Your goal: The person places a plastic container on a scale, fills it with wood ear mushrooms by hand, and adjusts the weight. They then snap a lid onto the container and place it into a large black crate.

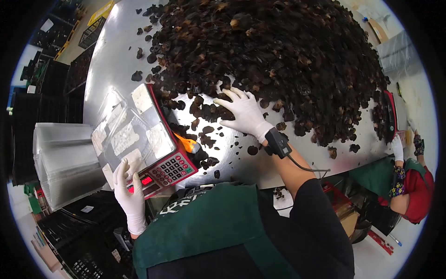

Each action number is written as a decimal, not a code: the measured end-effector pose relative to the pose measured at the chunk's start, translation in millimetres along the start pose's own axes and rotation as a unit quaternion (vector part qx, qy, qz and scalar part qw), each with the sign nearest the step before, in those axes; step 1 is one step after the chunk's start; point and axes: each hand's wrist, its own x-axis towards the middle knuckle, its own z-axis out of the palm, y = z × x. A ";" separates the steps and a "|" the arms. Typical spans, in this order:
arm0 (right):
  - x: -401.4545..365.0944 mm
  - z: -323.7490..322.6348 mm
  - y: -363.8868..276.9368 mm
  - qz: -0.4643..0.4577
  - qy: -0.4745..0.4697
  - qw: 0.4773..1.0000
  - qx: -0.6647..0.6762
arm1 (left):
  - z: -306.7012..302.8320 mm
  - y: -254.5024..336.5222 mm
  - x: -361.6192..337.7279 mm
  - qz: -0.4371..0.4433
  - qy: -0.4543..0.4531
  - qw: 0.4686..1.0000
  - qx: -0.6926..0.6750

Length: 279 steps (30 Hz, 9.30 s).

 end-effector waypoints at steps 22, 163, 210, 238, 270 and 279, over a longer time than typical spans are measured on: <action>42.6 -30.7 -45.8 0.167 -0.145 0.392 0.893 | 5.0 -22.5 22.6 0.033 0.060 0.996 0.062; 67.9 28.3 -62.9 -0.033 0.016 0.996 0.086 | -2.7 -27.1 29.8 0.018 0.011 0.998 0.052; 57.1 18.0 -0.8 -0.018 0.215 0.971 0.098 | -4.3 -26.3 35.4 -0.013 0.029 0.999 0.043; 82.8 29.1 -1.2 -0.089 0.076 0.992 0.043 | -9.9 -11.1 38.4 0.035 0.068 0.997 0.023; 134.1 -60.6 -109.7 0.185 -0.202 0.443 0.854 | -20.4 9.4 65.8 0.079 0.098 0.992 -0.028; 156.9 -53.2 -206.4 0.095 -0.289 0.578 0.757 | -16.6 24.0 89.8 0.081 0.192 0.970 -0.125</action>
